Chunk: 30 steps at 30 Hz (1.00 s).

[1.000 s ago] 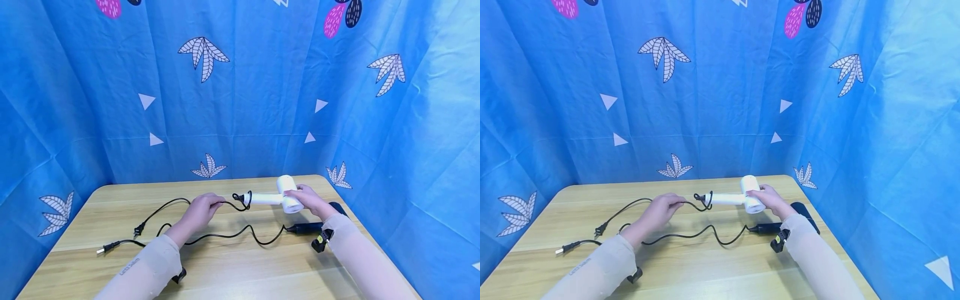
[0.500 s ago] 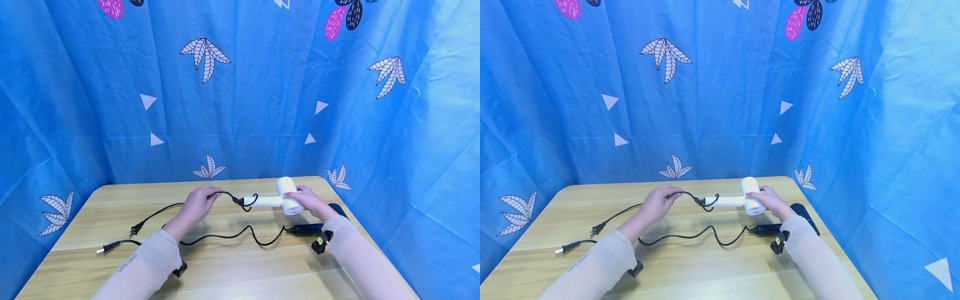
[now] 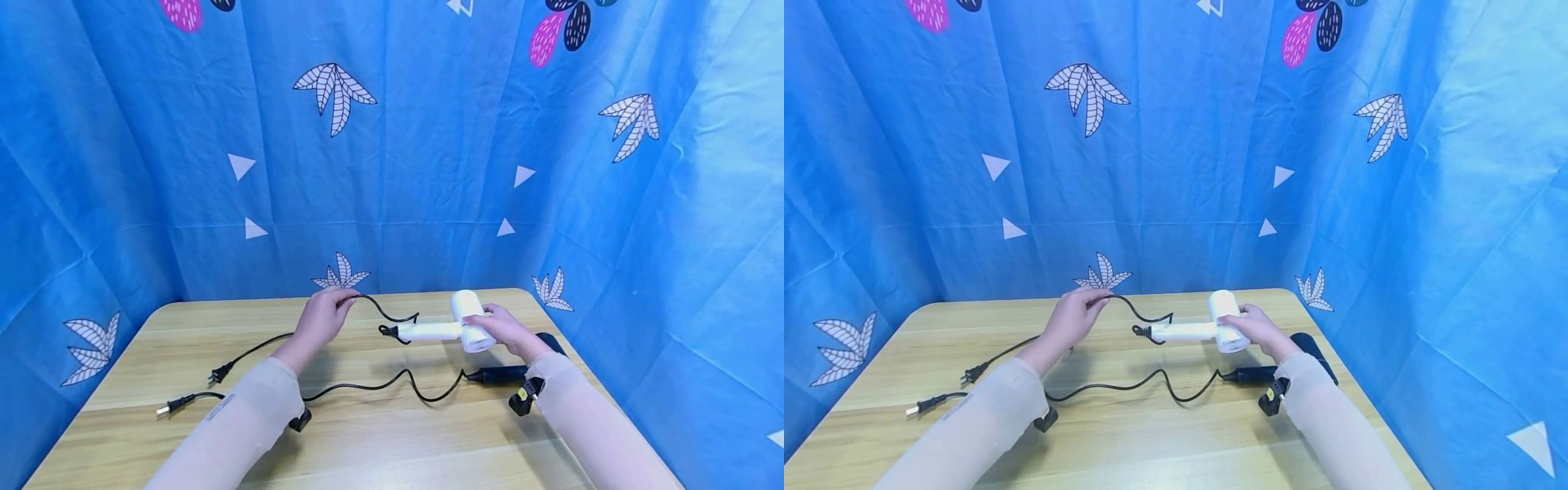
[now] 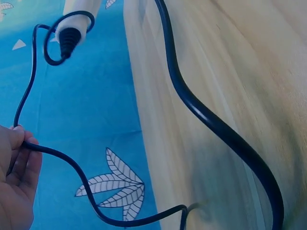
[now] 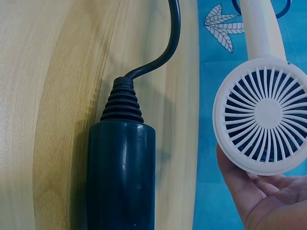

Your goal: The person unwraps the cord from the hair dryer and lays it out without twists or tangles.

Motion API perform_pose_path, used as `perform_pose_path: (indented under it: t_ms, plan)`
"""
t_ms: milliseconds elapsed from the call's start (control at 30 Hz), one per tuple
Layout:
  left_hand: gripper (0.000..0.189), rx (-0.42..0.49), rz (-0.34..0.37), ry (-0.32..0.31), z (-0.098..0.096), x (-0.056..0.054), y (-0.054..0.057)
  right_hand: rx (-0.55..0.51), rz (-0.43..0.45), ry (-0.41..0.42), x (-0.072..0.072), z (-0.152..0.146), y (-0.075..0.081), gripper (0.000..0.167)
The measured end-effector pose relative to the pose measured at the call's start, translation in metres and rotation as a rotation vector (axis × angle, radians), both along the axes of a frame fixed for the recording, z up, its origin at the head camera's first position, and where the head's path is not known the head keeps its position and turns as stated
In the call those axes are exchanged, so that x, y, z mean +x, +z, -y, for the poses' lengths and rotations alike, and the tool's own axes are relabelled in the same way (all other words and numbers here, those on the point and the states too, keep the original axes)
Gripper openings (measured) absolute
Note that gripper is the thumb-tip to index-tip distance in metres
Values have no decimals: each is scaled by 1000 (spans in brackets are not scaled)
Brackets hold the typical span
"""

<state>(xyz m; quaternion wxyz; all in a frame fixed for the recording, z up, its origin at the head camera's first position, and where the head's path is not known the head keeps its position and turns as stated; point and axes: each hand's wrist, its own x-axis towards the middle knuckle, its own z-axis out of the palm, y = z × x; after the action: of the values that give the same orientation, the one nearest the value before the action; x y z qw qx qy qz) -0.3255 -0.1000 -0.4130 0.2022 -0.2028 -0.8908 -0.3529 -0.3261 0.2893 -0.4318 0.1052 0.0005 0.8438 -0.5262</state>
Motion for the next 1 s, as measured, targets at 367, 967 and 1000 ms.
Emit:
perform_pose_path:
  t_ms: [367,967,1000]
  plan:
    - [22,-9,54,46,3,-15,-11,6,-1,4,0,0,-1,72]
    - [21,-138,136,44,3,-24,-37,-37,0,29,-1,1,2,75]
    - [21,-148,141,38,3,-24,-39,-39,-1,30,-1,1,1,75]
